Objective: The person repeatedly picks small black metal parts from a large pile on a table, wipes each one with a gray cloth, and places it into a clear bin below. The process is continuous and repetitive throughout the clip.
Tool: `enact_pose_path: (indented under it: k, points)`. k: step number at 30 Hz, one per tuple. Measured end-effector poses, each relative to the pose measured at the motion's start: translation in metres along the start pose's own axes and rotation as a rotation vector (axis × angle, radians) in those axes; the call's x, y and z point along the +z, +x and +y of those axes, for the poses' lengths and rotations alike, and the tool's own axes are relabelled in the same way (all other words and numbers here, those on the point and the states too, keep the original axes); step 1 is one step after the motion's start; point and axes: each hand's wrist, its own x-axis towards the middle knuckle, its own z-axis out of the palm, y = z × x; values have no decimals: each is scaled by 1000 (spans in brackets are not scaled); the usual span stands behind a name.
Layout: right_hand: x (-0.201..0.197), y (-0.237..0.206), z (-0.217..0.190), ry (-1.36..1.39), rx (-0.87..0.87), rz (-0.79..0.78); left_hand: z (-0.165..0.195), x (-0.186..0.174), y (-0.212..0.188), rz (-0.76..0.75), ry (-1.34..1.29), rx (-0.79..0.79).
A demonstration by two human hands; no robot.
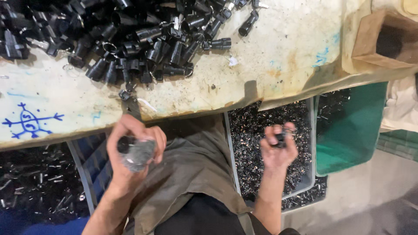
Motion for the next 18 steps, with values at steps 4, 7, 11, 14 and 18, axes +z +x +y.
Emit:
enact_pose_path:
  k: [4,7,11,14,18]
  points:
    - [43,6,45,79,274,-247,-14,1,-14,-137,54,-92]
    - [73,7,77,41,332,-277,-18,11,-16,-181,498,-27]
    - [102,5,96,-148,360,-212,-15,23,-9,-344,980,366]
    - [113,1,102,-326,320,-237,-13,25,-3,-431,1142,536]
    - [121,-7,108,-526,208,-290,-18,24,0,-334,1160,601]
